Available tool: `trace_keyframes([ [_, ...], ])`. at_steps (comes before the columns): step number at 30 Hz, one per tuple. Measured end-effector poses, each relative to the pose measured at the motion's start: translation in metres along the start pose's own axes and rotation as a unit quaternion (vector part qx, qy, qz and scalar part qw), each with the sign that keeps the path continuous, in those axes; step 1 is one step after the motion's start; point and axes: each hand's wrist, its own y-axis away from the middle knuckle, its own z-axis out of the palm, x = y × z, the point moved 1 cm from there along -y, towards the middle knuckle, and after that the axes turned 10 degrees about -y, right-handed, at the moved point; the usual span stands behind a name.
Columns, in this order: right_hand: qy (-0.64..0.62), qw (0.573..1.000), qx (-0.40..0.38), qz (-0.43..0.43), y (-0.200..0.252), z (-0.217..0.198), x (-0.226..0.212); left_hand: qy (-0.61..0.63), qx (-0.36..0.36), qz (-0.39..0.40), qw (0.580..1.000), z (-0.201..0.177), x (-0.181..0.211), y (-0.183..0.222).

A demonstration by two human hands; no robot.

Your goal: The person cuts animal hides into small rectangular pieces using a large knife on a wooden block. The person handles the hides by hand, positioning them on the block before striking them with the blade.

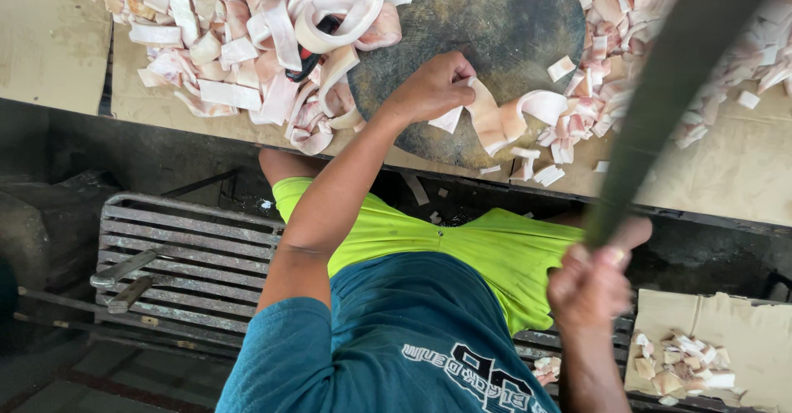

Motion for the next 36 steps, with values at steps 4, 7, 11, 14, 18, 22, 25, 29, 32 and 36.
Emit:
trace_keyframes([
  [4, 0.042, 0.99, -0.127, 0.052, 0.005, 0.023, 0.001, 0.08, -0.021, -0.004, 0.997, 0.001, -0.008, -0.002],
  [7, -0.021, 0.99, -0.12, 0.071, 0.005, 0.015, 0.005, 0.056, -0.013, 0.011, 0.998, -0.015, -0.01, 0.0],
  [11, -0.044, 0.993, -0.065, 0.088, 0.002, 0.003, 0.014, -0.153, 0.143, -0.045, 0.977, -0.043, 0.007, 0.011],
  [14, -0.099, 0.986, -0.011, 0.135, 0.003, 0.004, 0.021, -0.431, 0.257, 0.03, 0.864, -0.019, 0.045, 0.022],
  [18, -0.181, 0.966, 0.05, 0.176, 0.015, 0.007, 0.028, -0.329, 0.077, 0.034, 0.941, 0.072, 0.084, 0.016],
  [22, -0.169, 0.957, 0.032, 0.233, 0.022, 0.014, 0.037, -0.362, 0.179, 0.092, 0.91, 0.095, 0.071, 0.007],
  [25, -0.187, 0.952, 0.019, 0.24, 0.025, 0.018, 0.04, -0.204, 0.196, 0.089, 0.955, 0.08, 0.054, 0.015],
  [29, -0.129, 0.977, 0.004, 0.169, 0.022, 0.023, 0.04, 0.054, 0.015, -0.089, 0.994, 0.046, 0.034, 0.056],
  [32, -0.098, 0.982, -0.022, 0.162, 0.019, 0.025, 0.041, 0.174, -0.002, -0.149, 0.973, 0.032, 0.024, 0.087],
  [36, -0.057, 0.985, -0.042, 0.155, 0.012, 0.01, 0.04, 0.181, 0.022, -0.16, 0.97, 0.035, 0.014, 0.113],
])
